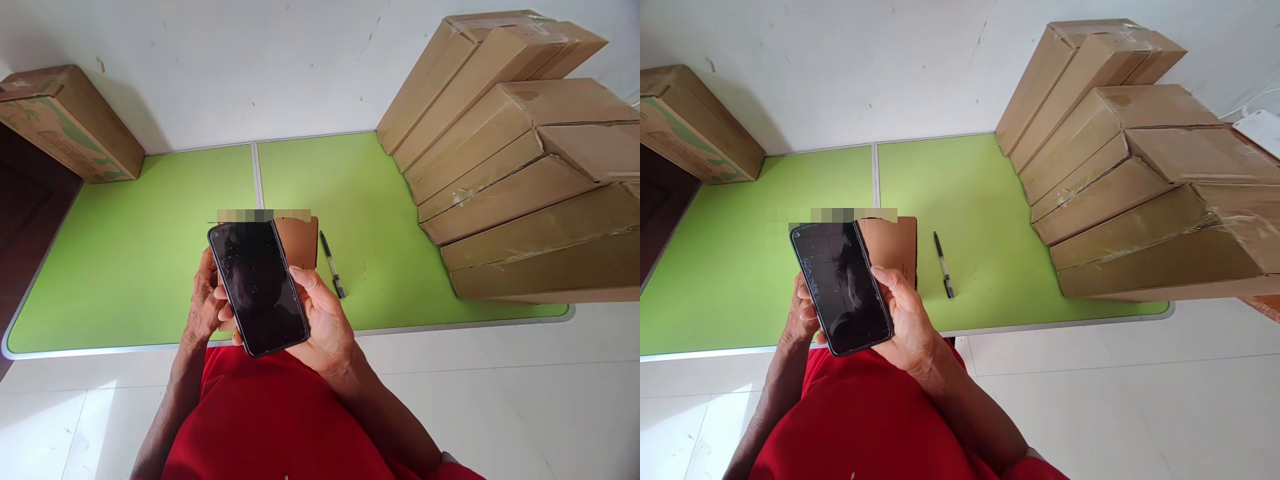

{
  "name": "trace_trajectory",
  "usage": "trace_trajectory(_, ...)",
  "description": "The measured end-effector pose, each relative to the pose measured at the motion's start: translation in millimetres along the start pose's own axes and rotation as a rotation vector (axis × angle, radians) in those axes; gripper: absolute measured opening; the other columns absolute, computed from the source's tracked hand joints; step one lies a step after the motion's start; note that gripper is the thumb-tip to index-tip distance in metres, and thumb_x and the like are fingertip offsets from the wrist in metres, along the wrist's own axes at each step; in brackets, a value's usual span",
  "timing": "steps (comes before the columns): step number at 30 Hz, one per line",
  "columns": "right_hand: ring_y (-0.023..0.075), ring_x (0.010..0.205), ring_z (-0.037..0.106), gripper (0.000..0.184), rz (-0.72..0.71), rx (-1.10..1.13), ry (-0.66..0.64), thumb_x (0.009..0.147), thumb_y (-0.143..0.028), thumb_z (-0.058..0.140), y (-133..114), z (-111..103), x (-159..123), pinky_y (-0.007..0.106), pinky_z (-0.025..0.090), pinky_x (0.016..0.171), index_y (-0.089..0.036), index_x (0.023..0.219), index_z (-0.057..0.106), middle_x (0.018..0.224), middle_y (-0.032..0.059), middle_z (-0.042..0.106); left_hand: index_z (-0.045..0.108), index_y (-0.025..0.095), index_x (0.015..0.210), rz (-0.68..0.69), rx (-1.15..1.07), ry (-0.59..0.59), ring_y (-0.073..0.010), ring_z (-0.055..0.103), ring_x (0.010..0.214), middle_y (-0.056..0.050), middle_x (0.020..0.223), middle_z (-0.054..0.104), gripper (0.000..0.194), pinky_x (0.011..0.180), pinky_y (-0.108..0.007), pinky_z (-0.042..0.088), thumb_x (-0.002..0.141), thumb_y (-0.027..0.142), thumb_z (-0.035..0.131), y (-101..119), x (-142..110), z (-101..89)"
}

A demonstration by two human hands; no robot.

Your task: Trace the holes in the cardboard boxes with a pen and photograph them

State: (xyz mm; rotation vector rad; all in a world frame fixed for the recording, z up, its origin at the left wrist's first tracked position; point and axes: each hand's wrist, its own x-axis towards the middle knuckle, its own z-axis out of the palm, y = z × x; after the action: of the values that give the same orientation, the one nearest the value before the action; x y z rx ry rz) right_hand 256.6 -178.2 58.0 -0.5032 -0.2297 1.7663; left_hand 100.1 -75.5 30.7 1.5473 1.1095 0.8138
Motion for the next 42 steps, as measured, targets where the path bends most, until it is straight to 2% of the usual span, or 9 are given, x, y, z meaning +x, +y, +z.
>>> trace_trajectory(4, 0.035, 0.107, 0.078, 0.029, -0.041, 0.121, -0.003, 0.09, -0.052, 0.073, -1, -1, 0, 0.054, 0.067, 0.094, -0.023, 0.089, 0.074, 0.095, 0.0089, 0.083, 0.067, 0.027, 0.106, 0.013, -0.012, -0.003, -0.0169, 0.043, 0.062, 0.003, 0.072, 0.053, 0.04, 0.057, -0.031, 0.042, 0.073, 0.049, 0.074, 6, -1, 1.7)
trace_trajectory(10, 0.0373, 0.11, 0.078, 0.027, -0.025, 0.148, 0.005, 0.086, -0.051, 0.075, -4, -1, 0, 0.058, 0.066, 0.096, -0.024, 0.088, 0.074, 0.095, 0.0089, 0.083, 0.072, 0.026, 0.125, 0.006, -0.018, 0.017, -0.0209, 0.061, 0.067, 0.0, 0.078, 0.065, 0.056, 0.06, -0.033, 0.052, 0.073, 0.047, 0.076, 7, 0, 1.7)
trace_trajectory(14, 0.0377, 0.106, 0.078, 0.031, -0.035, 0.145, 0.003, 0.085, -0.051, 0.076, -6, 1, -1, 0.058, 0.066, 0.093, -0.023, 0.097, 0.076, 0.098, 0.0091, 0.085, 0.074, 0.025, 0.127, 0.002, -0.009, 0.038, -0.0227, 0.065, 0.068, -0.001, 0.079, 0.069, 0.058, 0.06, -0.034, 0.054, 0.077, 0.053, 0.078, 2, 1, 1.6)
trace_trajectory(18, 0.0368, 0.103, 0.078, 0.037, -0.032, 0.144, 0.012, 0.09, -0.053, 0.07, -6, 4, -4, 0.058, 0.066, 0.091, -0.023, 0.109, 0.076, 0.103, 0.0101, 0.085, 0.073, 0.025, 0.13, -0.001, -0.007, 0.036, -0.0247, 0.067, 0.07, -0.002, 0.08, 0.071, 0.06, 0.062, -0.037, 0.055, 0.081, 0.061, 0.077, -3, 2, 1.7)
trace_trajectory(23, 0.0379, 0.109, 0.078, 0.03, -0.034, 0.175, 0.024, 0.092, -0.052, 0.07, -5, 1, -1, 0.061, 0.066, 0.093, -0.023, 0.102, 0.074, 0.106, 0.01, 0.085, 0.07, 0.024, 0.136, -0.013, 0.003, 0.024, -0.0274, 0.072, 0.082, -0.004, 0.092, 0.075, 0.075, 0.072, -0.039, 0.056, 0.074, 0.067, 0.077, -9, 3, -0.7)
trace_trajectory(29, 0.0354, 0.118, 0.077, 0.028, -0.065, 0.166, 0.032, 0.101, -0.052, 0.065, -5, -2, -1, 0.058, 0.067, 0.096, -0.026, 0.104, 0.075, 0.116, 0.0081, 0.085, 0.065, 0.024, 0.14, -0.021, -0.004, 0.0, -0.031, 0.075, 0.098, -0.007, 0.104, 0.078, 0.073, 0.082, -0.041, 0.057, 0.08, 0.065, 0.071, -13, 2, -0.9)
trace_trajectory(35, 0.0352, 0.123, 0.075, 0.033, -0.081, 0.141, 0.049, 0.104, -0.055, 0.06, -5, -4, -3, 0.058, 0.067, 0.097, -0.027, 0.11, 0.075, 0.123, 0.0095, 0.084, 0.061, 0.021, 0.146, 0.022, -0.002, -0.039, -0.0288, 0.073, 0.091, -0.008, 0.102, 0.077, 0.09, 0.076, -0.039, 0.054, 0.084, 0.085, 0.07, -16, 2, -1.1)
trace_trajectory(42, 0.0376, 0.122, 0.075, 0.037, -0.071, 0.157, 0.038, 0.101, -0.056, 0.06, -4, -5, -5, 0.061, 0.065, 0.096, -0.025, 0.114, 0.076, 0.122, 0.0118, 0.085, 0.065, 0.025, 0.138, 0.058, -0.038, -0.052, -0.026, 0.074, 0.093, -0.005, 0.107, 0.078, 0.08, 0.079, -0.037, 0.055, 0.085, 0.085, 0.073, -21, 2, -3.3)
